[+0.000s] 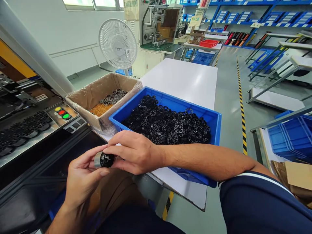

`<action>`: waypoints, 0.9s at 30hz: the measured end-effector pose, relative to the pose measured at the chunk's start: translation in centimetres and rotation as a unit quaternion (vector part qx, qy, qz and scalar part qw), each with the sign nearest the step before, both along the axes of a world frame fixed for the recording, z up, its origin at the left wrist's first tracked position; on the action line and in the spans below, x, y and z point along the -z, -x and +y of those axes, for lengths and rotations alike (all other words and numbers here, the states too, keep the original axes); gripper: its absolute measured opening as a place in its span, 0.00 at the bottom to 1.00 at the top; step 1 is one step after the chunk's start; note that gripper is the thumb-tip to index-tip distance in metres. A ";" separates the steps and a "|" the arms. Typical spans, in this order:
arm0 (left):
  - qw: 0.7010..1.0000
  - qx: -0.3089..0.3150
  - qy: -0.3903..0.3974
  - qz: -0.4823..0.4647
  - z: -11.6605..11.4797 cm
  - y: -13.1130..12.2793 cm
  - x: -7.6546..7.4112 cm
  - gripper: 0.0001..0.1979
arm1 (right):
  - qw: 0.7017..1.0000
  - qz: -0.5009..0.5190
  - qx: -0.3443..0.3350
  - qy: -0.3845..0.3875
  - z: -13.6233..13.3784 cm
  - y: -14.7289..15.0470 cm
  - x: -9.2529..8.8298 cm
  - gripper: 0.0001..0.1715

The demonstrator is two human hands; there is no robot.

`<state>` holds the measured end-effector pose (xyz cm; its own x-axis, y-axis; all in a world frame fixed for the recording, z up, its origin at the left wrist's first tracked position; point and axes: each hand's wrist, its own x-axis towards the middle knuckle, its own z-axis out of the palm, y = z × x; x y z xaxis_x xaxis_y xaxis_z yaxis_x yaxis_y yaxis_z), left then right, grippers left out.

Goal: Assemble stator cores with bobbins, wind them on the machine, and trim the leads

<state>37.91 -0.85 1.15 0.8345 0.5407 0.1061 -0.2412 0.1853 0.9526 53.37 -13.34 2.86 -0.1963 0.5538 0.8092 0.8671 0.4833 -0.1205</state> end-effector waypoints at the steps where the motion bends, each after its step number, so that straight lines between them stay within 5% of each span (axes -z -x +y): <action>1: 1.000 0.005 0.005 0.000 0.0 0.0 0.0 0.26 | 1.000 -0.006 0.004 0.000 0.0 0.0 0.0 0.16; 14: 0.996 0.066 0.053 -0.011 0.3 0.0 0.3 0.23 | 1.000 -0.013 0.007 -0.007 0.0 -0.1 0.1 0.19; 21: 0.998 0.044 0.032 0.000 0.0 0.0 -0.1 0.23 | 0.998 -0.049 0.037 0.006 0.0 -0.4 0.0 0.23; 27: 1.000 0.010 -0.015 0.002 -0.1 0.3 -0.4 0.26 | 0.999 -0.043 0.014 0.014 0.1 -0.5 0.0 0.12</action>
<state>37.62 -0.98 1.59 0.8454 0.5209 0.1185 -0.2336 0.1608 0.9589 53.90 -13.25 2.85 -0.2496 0.5827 0.7734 0.8876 0.4570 -0.0578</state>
